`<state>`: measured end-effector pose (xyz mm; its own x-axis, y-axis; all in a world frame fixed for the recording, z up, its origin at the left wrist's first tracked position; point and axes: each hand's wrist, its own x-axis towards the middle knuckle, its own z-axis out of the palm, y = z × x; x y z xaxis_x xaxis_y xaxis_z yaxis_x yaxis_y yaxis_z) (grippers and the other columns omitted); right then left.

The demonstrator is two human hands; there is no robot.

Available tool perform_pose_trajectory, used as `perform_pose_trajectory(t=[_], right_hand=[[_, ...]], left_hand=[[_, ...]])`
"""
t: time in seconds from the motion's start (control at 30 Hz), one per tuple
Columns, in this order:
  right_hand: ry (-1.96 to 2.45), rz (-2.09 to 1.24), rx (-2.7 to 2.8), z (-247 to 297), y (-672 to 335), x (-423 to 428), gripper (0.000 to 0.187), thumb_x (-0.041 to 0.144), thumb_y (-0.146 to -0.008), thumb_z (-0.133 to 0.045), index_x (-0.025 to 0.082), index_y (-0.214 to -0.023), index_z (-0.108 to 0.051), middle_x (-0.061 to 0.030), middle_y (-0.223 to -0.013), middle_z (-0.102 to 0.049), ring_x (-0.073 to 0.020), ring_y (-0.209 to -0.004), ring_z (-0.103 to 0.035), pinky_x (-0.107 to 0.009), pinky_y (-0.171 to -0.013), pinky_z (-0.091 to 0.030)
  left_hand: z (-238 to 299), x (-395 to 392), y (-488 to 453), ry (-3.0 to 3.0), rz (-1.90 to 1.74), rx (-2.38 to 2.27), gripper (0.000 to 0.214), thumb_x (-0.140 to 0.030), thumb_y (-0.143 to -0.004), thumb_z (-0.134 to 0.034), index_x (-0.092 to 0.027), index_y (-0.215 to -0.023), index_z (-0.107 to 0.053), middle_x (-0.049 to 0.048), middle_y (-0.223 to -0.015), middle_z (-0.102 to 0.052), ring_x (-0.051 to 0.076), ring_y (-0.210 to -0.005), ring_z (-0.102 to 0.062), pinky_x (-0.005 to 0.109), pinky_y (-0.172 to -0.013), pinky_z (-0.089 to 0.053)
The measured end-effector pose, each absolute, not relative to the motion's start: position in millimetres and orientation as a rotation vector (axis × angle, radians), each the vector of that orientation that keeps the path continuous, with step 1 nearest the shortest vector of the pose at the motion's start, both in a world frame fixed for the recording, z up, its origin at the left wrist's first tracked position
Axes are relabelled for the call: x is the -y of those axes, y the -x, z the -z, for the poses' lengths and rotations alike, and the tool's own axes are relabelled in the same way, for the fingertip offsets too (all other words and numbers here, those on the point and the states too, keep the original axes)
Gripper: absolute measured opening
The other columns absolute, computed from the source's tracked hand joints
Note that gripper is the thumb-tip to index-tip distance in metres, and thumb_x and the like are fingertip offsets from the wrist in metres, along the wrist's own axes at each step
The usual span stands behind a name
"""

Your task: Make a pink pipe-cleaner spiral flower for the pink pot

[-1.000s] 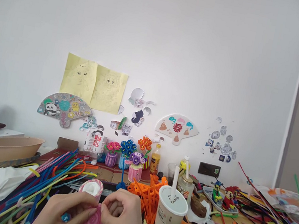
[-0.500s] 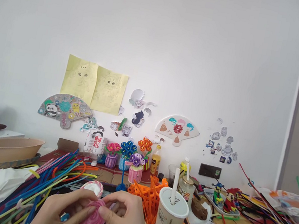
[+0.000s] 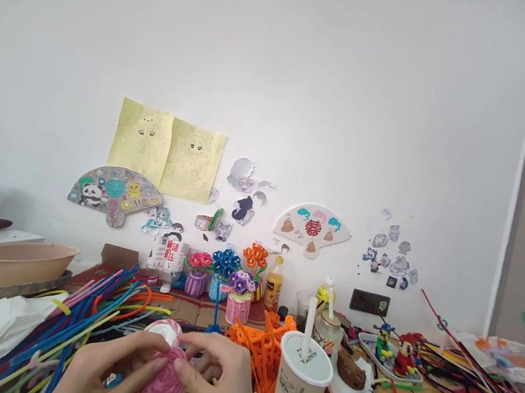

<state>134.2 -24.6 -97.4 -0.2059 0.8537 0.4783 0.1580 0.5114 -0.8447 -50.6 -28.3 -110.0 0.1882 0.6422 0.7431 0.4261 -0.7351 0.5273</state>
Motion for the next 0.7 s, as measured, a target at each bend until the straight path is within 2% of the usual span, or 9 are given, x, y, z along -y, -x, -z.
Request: perform_pose_trajectory(t=[0.1, 0.3, 0.43, 0.6, 0.7], right_hand=[[0.845, -0.977, 1.662, 99.6, -135.8, 22.1, 0.046, 0.049, -0.074, -0.074, 0.017, -0.106, -0.071, -0.0063, -0.083, -0.068, -0.0109, -0.053, -0.057, -0.019, -0.046, -0.041], [0.773, -1.301, 1.662, 107.3, -130.3, 17.0, 0.050, 0.055, -0.065, -0.079, 0.009, -0.080, -0.069, -0.0002, -0.054, -0.059, -0.0085, -0.040, -0.052, -0.018, -0.041, -0.042], [0.713, -1.310, 1.603, 108.8, -125.7, 14.8, 0.050, 0.056, -0.063, -0.080, 0.010, -0.076, -0.067, 0.0009, -0.050, -0.058, -0.0101, -0.040, -0.055, -0.018, -0.040, -0.041], [0.670, -1.282, 1.590, 112.3, -127.2, 7.6, 0.052, 0.063, -0.073, -0.068, 0.011, -0.073, -0.066, -0.0003, -0.049, -0.060, -0.0097, -0.038, -0.055, -0.017, -0.038, -0.040], [0.672, -1.280, 1.531, 115.3, -128.3, 3.9, 0.053, 0.064, -0.072, -0.068, 0.010, -0.071, -0.066, -0.0012, -0.049, -0.061, -0.0099, -0.038, -0.056, -0.018, -0.039, -0.041]], left_hand=[[109.7, 30.2, 47.3, -2.169, -1.631, -1.036, 0.011, -0.034, -0.082, -0.066, -0.023, -0.081, -0.068, -0.0046, -0.061, -0.066, 0.009, -0.052, -0.059, 0.012, -0.051, -0.045], [112.4, 28.9, 43.7, -1.866, -1.695, -1.063, 0.020, -0.043, -0.076, -0.069, -0.025, -0.083, -0.066, -0.0047, -0.061, -0.067, 0.011, -0.052, -0.058, 0.015, -0.050, -0.045], [113.0, 26.3, 42.9, -1.701, -1.619, -1.028, 0.027, -0.048, -0.077, -0.067, -0.025, -0.090, -0.062, -0.0041, -0.063, -0.067, 0.012, -0.054, -0.059, 0.017, -0.050, -0.044], [115.2, 23.2, 41.6, -1.629, -1.579, -0.940, 0.030, -0.050, -0.079, -0.064, -0.024, -0.093, -0.062, -0.0021, -0.067, -0.068, 0.014, -0.057, -0.060, 0.019, -0.050, -0.044], [117.4, 18.5, 43.7, -1.608, -1.528, -0.928, 0.032, -0.049, -0.078, -0.066, -0.022, -0.094, -0.063, -0.0007, -0.070, -0.068, 0.014, -0.060, -0.061, 0.020, -0.054, -0.047]])
